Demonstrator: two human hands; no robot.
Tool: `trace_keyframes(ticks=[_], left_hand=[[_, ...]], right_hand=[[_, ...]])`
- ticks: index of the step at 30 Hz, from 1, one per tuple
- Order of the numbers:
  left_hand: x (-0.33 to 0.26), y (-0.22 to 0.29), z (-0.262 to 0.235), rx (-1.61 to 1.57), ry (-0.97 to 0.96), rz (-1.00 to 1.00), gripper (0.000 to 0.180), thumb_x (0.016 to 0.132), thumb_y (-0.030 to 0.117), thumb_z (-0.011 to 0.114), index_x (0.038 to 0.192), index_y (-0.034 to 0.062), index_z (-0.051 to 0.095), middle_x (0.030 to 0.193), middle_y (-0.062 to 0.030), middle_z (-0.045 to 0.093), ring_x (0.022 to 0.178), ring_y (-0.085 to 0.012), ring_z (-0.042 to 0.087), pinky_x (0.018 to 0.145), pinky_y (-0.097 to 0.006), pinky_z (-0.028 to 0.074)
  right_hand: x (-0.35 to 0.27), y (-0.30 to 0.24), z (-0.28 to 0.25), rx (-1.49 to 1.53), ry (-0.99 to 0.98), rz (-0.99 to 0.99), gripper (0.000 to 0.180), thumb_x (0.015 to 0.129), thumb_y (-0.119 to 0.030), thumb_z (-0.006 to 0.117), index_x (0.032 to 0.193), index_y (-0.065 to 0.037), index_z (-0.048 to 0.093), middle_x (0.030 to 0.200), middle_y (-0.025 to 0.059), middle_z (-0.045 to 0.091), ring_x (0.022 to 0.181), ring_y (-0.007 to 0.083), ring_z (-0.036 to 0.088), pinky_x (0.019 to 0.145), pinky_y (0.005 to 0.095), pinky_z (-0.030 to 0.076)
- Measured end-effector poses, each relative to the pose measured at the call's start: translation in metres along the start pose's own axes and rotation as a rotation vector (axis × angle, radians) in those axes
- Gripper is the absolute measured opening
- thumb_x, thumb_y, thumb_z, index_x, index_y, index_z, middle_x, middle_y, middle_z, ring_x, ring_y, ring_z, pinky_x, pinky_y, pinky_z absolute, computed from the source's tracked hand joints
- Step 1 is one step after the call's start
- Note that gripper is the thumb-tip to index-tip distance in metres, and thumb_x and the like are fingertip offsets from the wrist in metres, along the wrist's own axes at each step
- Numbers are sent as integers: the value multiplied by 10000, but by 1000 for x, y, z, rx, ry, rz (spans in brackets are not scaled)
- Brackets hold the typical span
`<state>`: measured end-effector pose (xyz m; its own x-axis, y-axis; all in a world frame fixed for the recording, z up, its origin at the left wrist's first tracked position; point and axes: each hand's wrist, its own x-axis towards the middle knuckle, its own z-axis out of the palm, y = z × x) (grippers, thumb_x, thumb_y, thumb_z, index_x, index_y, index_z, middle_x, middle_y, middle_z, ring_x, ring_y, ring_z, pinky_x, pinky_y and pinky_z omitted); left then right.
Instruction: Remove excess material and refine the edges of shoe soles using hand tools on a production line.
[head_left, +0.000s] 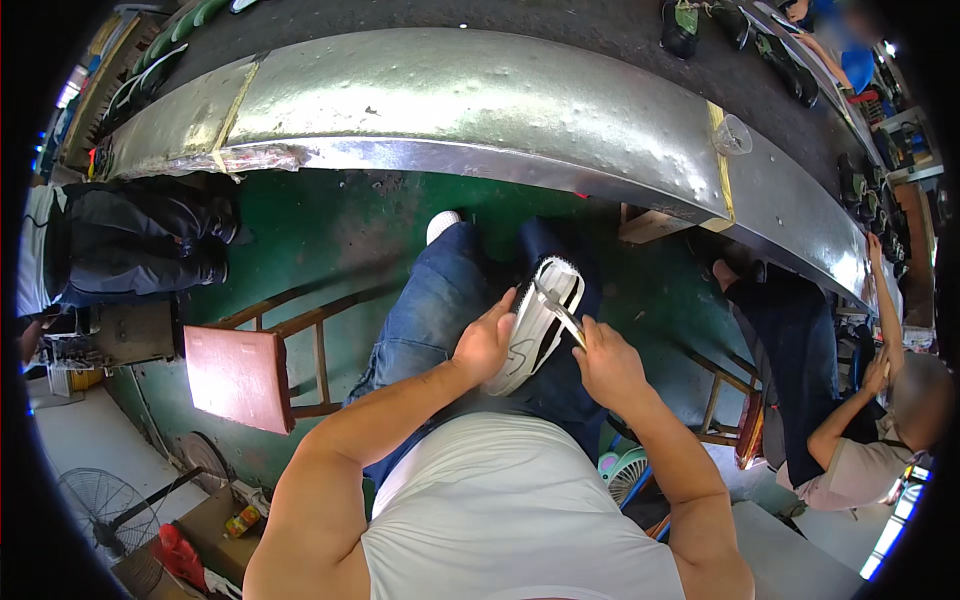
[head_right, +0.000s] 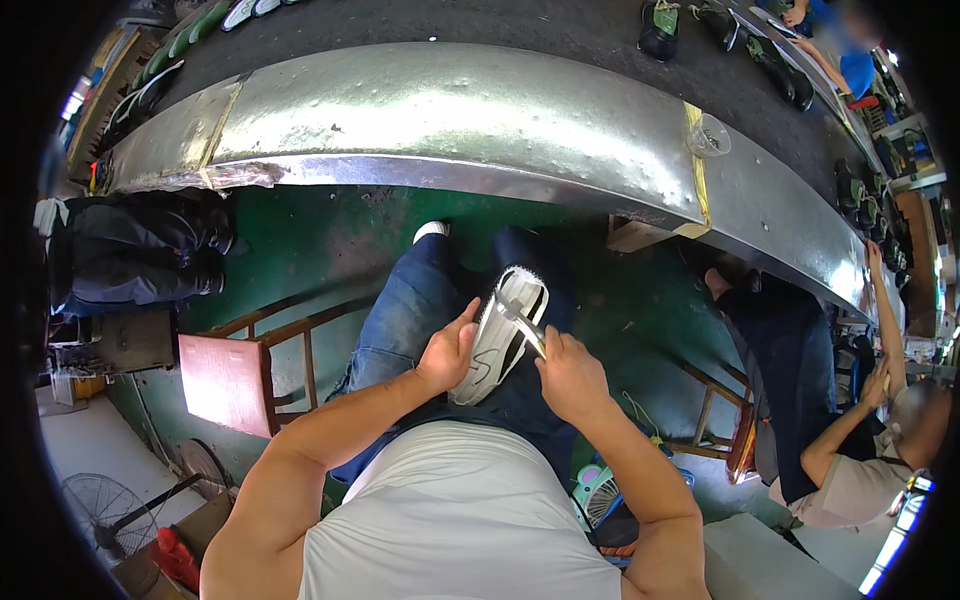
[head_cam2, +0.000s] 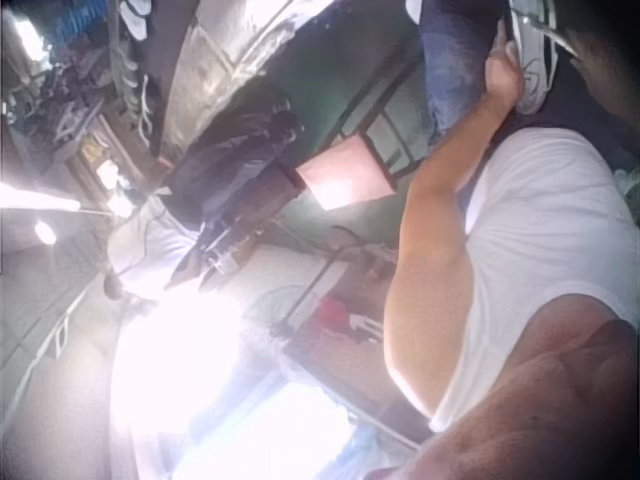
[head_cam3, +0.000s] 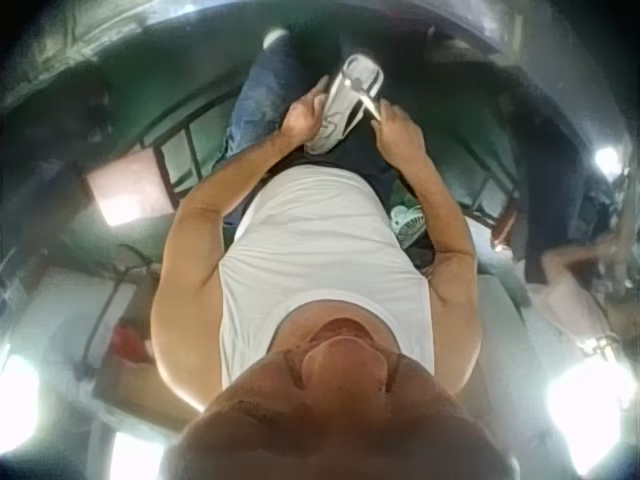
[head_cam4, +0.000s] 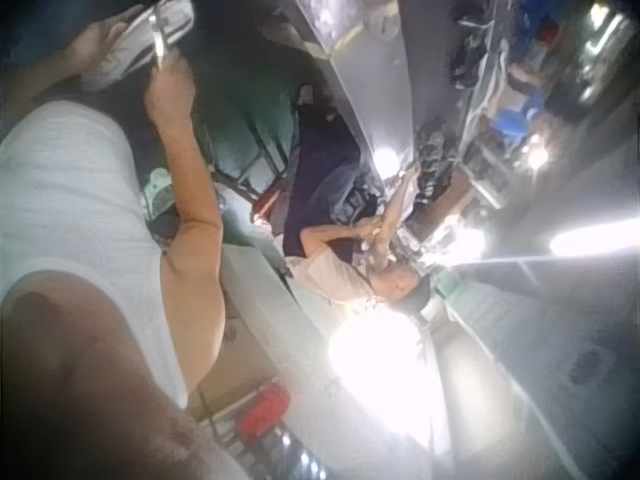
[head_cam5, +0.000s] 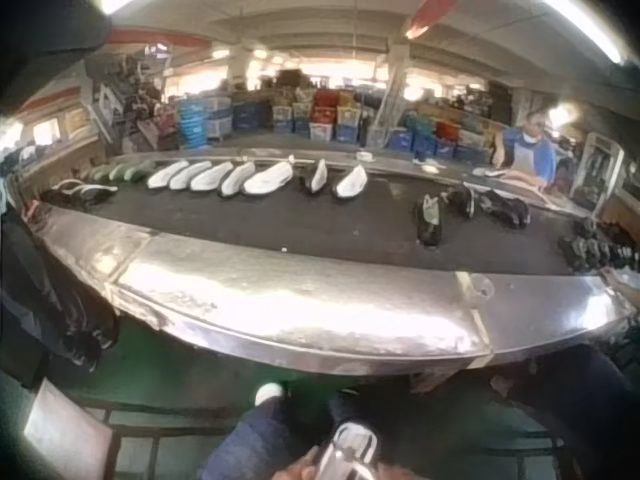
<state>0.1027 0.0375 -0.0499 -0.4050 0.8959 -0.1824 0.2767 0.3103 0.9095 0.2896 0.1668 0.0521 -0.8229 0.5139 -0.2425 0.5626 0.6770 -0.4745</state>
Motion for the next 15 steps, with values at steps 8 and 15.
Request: trace_keyframes(ticks=[8, 15], left_hand=[[14, 20, -20, 412, -347, -6, 609, 1044, 290, 415, 1592, 240, 153, 1585, -231, 266, 1132, -439, 616, 969, -452, 526], [24, 55, -28, 685, -570, -58, 650, 1040, 346, 430, 1600, 285, 104, 1559, -266, 296, 1024, -462, 663, 919, -459, 552]], right_hand=[[7, 38, -30, 653, -481, 414, 313, 963, -215, 600, 1181, 8, 568, 1029, 233, 647, 902, 418, 650, 822, 414, 539], [35, 29, 19, 120, -54, 104, 312, 991, -293, 547, 1091, 3, 545, 945, 238, 671, 854, 444, 661, 768, 502, 533]])
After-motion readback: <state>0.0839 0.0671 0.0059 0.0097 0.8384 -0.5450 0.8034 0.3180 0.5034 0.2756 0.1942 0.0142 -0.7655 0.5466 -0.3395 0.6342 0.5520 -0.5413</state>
